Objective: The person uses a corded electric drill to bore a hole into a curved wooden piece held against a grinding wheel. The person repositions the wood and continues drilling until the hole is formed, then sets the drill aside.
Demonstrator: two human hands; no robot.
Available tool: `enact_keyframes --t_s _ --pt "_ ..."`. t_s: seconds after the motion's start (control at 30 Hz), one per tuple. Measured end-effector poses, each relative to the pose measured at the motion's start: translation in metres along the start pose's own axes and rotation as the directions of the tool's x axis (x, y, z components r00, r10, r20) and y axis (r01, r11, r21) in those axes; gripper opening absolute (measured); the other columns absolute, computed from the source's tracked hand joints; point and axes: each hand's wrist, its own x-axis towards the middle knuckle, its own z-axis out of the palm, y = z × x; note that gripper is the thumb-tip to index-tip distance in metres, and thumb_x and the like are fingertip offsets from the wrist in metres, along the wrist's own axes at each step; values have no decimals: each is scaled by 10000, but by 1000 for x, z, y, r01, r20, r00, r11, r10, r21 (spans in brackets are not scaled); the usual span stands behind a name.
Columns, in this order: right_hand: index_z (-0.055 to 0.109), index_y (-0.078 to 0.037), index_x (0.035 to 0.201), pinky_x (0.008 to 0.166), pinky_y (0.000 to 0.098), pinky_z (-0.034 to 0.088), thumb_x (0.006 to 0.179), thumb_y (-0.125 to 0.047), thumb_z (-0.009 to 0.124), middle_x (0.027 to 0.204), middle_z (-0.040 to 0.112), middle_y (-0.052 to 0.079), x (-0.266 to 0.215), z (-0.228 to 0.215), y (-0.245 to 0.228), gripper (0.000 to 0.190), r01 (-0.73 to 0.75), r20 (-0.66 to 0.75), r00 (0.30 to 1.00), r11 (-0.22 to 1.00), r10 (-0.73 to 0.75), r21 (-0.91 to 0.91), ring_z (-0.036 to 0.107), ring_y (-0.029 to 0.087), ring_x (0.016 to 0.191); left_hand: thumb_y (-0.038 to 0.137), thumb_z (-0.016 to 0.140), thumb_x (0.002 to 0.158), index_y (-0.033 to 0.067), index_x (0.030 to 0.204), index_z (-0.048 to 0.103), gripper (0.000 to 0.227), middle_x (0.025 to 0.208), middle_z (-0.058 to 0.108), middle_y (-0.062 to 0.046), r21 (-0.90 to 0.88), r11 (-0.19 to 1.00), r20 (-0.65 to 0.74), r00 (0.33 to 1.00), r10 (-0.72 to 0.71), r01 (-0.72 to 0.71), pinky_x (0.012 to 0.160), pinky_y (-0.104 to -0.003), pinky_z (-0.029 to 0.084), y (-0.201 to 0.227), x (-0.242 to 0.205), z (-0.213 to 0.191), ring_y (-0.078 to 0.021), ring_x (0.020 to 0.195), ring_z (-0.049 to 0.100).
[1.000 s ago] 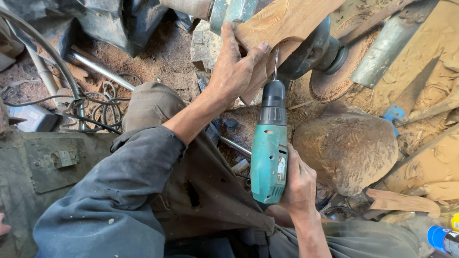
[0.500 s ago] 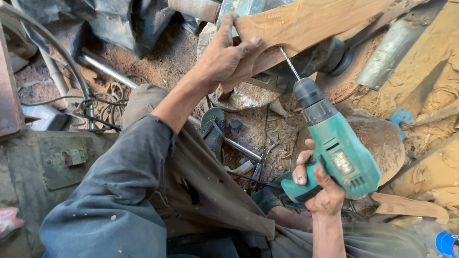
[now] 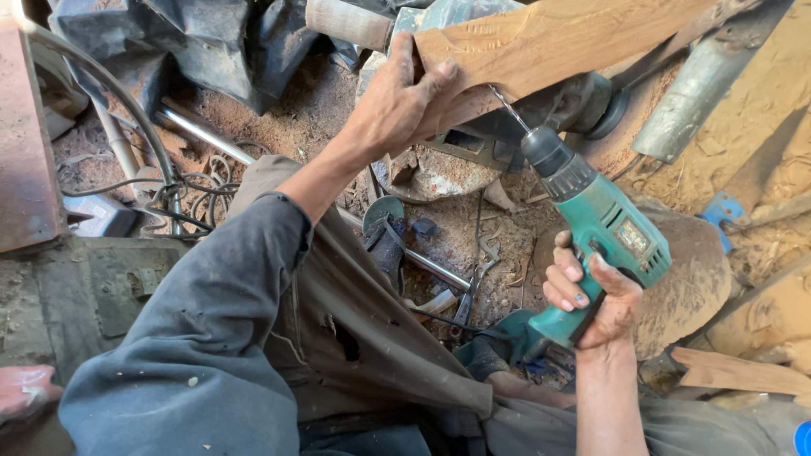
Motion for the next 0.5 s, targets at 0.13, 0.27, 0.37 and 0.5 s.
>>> enact_keyframes --t_s 0.13,0.27,0.37,0.5 --pt "504 117 1304 588 267 426 985 -149 742 873 539 78 6 -3 -5 479 -36 28 999 999 36 27 478 109 625 483 579 995 21 1458 302 710 1398 582 -304 -46 999 25 999 26 -25 1103 -466 496 -3 5 -3 -403 1279 636" --pt "504 123 1301 579 263 424 984 -150 745 862 533 74 10 -4 -5 483 -36 37 999 998 34 52 473 105 619 474 604 1039 4 1462 322 692 1405 584 -321 -8 996 3 996 93 -93 1155 -485 459 -3 9 -3 -421 1332 599" --pt "503 126 1300 578 262 424 988 -149 742 859 531 73 9 -5 -3 479 -53 40 998 995 50 81 472 105 616 482 598 1023 4 1453 329 697 1398 600 -305 -27 998 9 999 52 -52 1149 -481 461 -7 6 -2 -405 1332 607" --pt "503 122 1297 576 263 423 981 -151 742 856 528 68 16 0 1 480 -56 48 998 995 52 87 470 104 610 479 616 1020 -3 1445 352 694 1409 595 -296 -60 997 2 998 56 -56 1151 -482 464 -5 2 -7 -387 1337 599"
